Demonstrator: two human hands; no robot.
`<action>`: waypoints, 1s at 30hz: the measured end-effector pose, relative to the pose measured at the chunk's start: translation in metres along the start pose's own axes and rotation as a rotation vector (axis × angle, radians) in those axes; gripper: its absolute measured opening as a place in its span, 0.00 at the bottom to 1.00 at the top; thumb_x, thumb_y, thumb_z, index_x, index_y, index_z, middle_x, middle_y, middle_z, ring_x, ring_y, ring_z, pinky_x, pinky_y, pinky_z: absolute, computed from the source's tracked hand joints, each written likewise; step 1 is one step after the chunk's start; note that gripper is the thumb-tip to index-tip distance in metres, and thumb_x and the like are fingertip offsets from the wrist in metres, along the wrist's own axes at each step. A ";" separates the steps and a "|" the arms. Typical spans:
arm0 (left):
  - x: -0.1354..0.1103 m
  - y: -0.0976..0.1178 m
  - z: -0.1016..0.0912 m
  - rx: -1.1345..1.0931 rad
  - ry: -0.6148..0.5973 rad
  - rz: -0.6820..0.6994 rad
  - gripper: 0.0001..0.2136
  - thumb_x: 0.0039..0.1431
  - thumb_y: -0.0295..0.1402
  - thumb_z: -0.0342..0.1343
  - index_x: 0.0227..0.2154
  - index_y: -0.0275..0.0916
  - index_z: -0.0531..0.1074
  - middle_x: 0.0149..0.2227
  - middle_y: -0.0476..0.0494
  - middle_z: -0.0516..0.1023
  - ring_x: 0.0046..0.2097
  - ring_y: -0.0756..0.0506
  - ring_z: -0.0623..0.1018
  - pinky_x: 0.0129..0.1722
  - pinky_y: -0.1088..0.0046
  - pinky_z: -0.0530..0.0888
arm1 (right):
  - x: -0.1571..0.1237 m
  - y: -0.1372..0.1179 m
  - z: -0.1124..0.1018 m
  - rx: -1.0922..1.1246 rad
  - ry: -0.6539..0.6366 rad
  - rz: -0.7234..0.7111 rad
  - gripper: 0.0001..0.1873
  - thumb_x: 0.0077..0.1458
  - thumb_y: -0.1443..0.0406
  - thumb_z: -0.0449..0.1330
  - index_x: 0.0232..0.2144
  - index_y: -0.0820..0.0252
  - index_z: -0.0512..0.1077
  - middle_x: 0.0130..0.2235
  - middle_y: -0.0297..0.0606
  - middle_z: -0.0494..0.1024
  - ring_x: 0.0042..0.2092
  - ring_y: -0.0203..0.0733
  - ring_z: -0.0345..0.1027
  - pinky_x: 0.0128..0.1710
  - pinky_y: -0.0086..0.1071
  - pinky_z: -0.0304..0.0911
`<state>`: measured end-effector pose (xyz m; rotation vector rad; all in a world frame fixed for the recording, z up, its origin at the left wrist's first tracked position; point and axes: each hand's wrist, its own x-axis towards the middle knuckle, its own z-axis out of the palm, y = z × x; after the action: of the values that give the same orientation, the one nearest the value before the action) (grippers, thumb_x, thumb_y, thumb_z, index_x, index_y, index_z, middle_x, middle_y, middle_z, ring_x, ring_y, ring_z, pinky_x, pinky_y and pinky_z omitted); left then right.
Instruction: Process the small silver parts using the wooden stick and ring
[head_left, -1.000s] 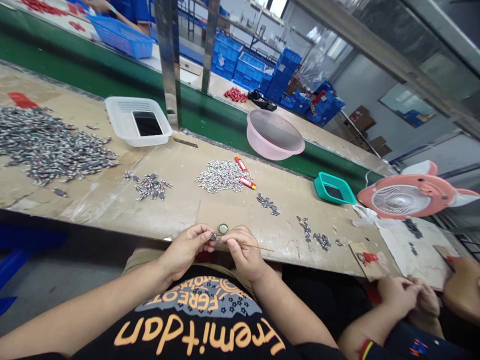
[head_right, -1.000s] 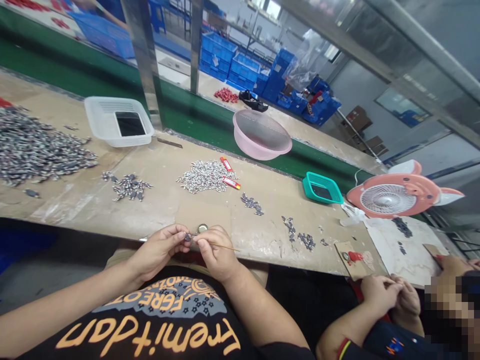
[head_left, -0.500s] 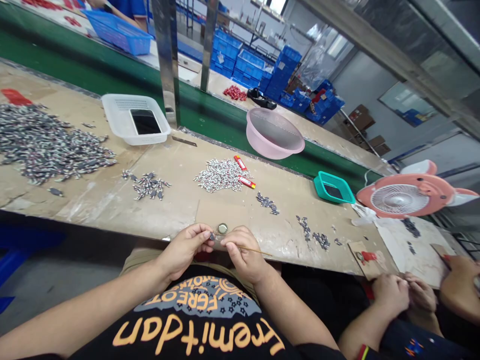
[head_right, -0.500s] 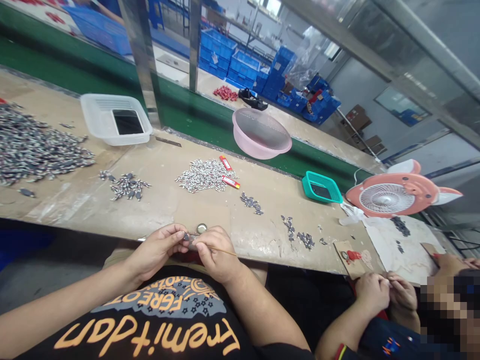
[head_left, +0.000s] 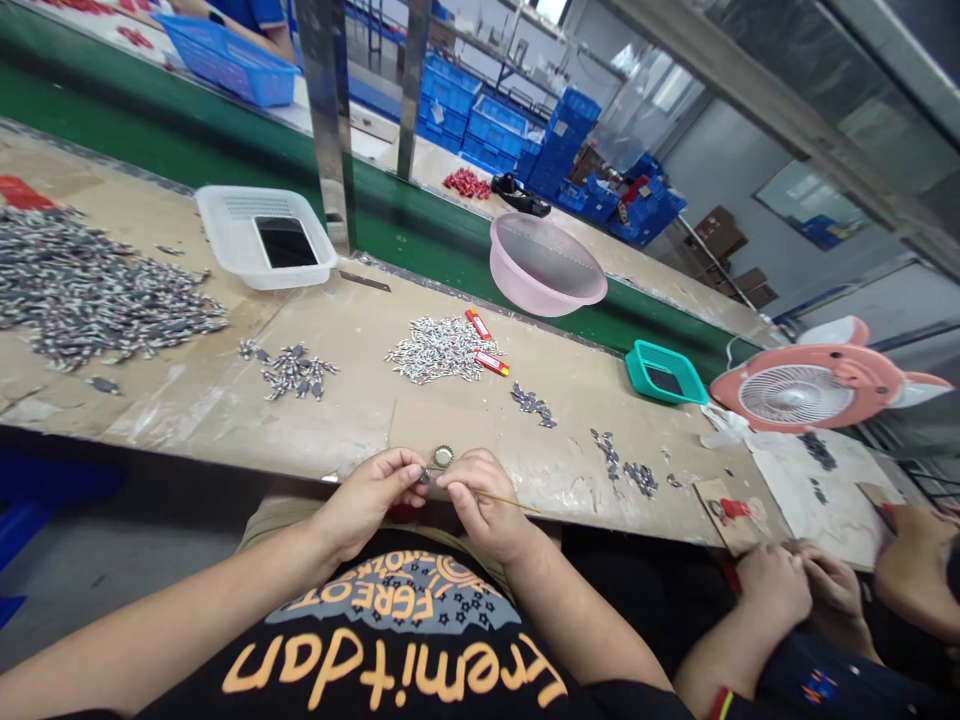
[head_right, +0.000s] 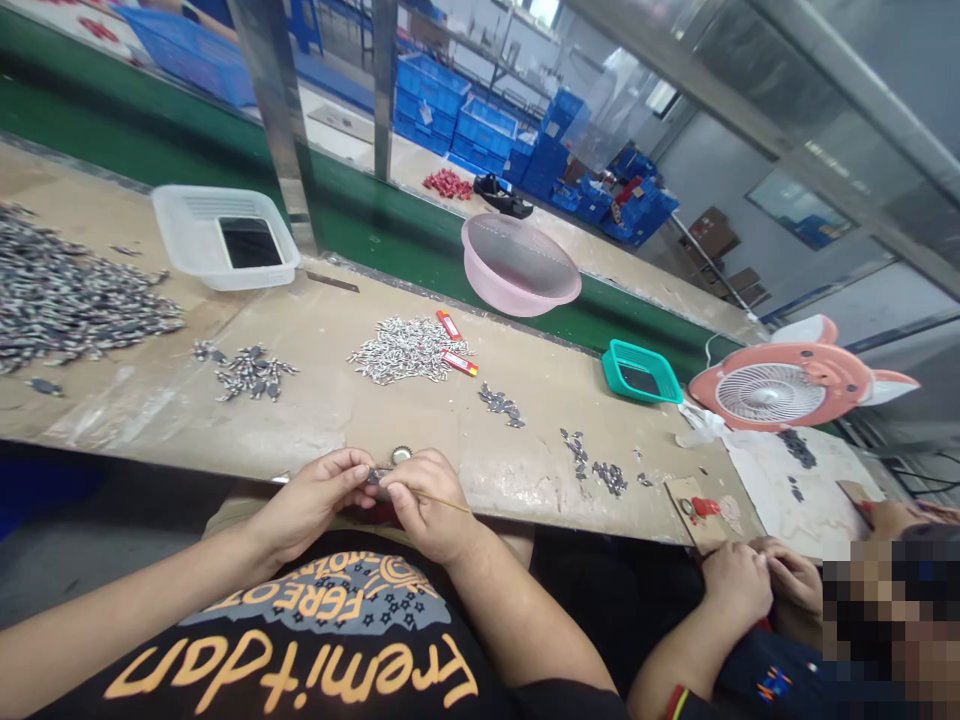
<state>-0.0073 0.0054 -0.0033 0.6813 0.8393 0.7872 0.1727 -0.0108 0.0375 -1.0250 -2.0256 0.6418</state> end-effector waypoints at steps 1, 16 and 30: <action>0.000 0.000 0.000 0.008 -0.001 0.001 0.08 0.54 0.36 0.58 0.31 0.37 0.68 0.27 0.49 0.74 0.30 0.52 0.73 0.33 0.77 0.70 | 0.000 0.000 0.001 0.007 0.009 0.001 0.09 0.60 0.67 0.50 0.37 0.55 0.70 0.33 0.36 0.76 0.38 0.39 0.68 0.45 0.40 0.63; 0.000 0.000 -0.001 -0.073 0.013 0.000 0.09 0.50 0.36 0.61 0.30 0.37 0.70 0.29 0.48 0.73 0.32 0.50 0.73 0.34 0.73 0.72 | 0.080 0.086 -0.030 -0.431 0.011 0.074 0.12 0.59 0.69 0.49 0.40 0.58 0.71 0.39 0.39 0.76 0.43 0.42 0.67 0.48 0.37 0.59; 0.004 -0.002 -0.007 -0.106 -0.041 -0.004 0.10 0.50 0.38 0.61 0.30 0.38 0.71 0.28 0.49 0.72 0.32 0.49 0.73 0.34 0.72 0.73 | 0.138 0.090 0.015 -0.896 -0.425 0.013 0.09 0.59 0.66 0.53 0.35 0.58 0.74 0.36 0.40 0.74 0.42 0.45 0.62 0.44 0.36 0.54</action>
<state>-0.0108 0.0088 -0.0093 0.5999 0.7565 0.8059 0.1469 0.1520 0.0210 -1.4795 -2.7708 -0.1129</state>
